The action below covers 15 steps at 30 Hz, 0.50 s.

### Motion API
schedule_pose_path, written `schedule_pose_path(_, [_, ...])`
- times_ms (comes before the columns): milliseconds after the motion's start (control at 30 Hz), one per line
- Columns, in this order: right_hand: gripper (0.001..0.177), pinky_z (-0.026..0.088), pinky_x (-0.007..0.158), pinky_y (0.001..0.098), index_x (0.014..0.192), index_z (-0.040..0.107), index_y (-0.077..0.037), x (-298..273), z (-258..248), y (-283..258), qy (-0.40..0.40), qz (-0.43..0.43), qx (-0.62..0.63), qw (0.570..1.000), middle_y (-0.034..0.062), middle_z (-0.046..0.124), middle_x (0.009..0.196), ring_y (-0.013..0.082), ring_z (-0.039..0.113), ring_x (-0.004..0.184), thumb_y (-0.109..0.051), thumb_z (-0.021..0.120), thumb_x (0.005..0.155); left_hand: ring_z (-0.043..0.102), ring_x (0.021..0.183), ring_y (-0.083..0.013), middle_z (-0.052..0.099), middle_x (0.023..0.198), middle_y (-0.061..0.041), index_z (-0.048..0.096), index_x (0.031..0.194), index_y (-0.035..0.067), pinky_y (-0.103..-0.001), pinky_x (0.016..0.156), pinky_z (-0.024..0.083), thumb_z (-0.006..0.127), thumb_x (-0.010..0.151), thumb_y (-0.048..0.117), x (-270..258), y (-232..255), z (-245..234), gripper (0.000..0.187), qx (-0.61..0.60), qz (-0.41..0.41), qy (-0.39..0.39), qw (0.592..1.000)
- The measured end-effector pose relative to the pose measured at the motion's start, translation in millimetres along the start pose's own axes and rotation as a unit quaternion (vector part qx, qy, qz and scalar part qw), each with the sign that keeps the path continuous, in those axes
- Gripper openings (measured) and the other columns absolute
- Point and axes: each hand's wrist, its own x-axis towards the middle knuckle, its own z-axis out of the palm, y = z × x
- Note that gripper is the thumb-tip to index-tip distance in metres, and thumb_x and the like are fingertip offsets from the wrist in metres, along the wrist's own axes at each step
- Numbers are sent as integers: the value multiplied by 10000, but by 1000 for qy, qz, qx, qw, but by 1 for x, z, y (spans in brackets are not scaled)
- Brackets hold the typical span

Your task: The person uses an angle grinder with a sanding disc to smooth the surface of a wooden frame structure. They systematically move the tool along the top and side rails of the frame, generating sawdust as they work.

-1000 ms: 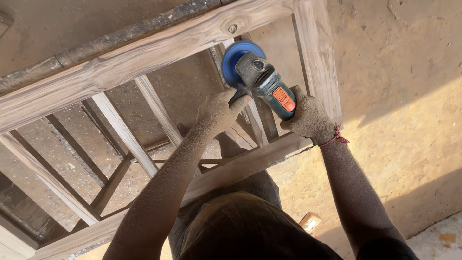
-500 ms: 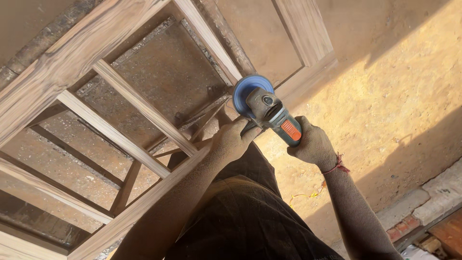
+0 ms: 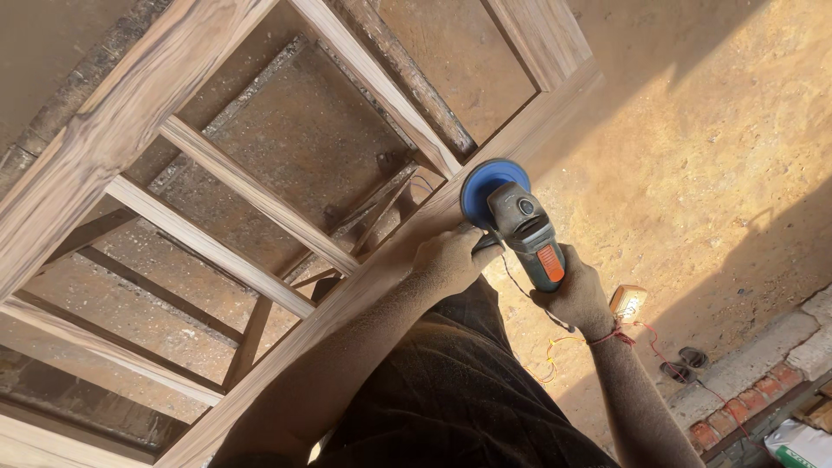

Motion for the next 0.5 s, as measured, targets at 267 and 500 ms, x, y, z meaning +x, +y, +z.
schedule_pose_path(267, [742,609,810,487,1291,497,-44,78,-10,-114,-9,-128,-23,991,236,751,965,424,749,921,-217,848,662,720,1019,-305,770,1035,-110,700,1192,153,-487,923,545,561,963,613,-9,-27,-129,532,20,-78,70,994])
schedule_pose_path(500, [667,598,797,510,1219,514,15,171,-37,-247,-13,-236,-35,971,275,734,950,458,731,910,-309,880,765,693,998,-293,735,1018,-88,690,1199,186,-517,895,519,564,943,678,14,-56,-257,569,71,-133,212,966])
